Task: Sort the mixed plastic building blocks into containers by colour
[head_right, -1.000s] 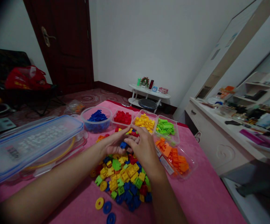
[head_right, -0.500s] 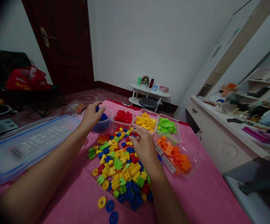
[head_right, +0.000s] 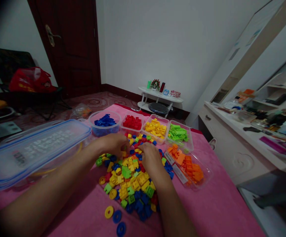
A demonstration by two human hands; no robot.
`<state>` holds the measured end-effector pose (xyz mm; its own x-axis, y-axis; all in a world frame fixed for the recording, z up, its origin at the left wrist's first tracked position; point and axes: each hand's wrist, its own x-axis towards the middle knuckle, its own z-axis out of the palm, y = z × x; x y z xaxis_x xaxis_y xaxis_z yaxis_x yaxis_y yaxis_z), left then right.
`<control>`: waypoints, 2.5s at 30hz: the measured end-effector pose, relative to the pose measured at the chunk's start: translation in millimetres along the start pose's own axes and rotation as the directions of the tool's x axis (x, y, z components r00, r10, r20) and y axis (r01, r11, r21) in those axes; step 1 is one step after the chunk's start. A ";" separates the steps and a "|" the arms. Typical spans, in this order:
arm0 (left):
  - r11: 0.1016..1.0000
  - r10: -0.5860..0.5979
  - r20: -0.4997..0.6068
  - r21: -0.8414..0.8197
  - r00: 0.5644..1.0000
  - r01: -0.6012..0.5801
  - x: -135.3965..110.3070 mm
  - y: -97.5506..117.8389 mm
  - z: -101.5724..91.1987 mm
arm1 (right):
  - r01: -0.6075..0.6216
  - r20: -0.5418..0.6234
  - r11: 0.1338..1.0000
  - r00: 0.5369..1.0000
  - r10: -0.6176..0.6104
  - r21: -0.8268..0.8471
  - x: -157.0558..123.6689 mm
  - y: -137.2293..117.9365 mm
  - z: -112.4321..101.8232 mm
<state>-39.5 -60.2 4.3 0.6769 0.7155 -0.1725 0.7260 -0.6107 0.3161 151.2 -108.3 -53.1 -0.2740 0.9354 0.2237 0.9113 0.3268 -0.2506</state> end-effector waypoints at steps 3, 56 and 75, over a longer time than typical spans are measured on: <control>0.989 -0.058 0.021 0.140 0.998 0.054 1.5 8.9 6.7 | -0.063 -0.023 0.998 0.998 0.062 -0.031 -1.1 0.2 -5.7; 0.954 -0.264 -0.280 0.065 0.923 0.293 12.6 13.8 17.3 | -0.150 0.044 0.934 0.984 0.173 -0.325 72.0 -16.7 18.8; 0.961 -0.275 -0.562 -0.170 0.780 0.216 -8.1 -22.5 -25.6 | 0.207 0.223 0.969 0.959 -0.174 -0.134 44.6 -92.5 5.6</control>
<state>-64.4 -43.6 22.6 0.2609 0.9167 0.3027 0.8241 -0.3748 0.4248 53.0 -96.0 -25.2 -0.4903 0.8702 0.0482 0.8674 0.4926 -0.0704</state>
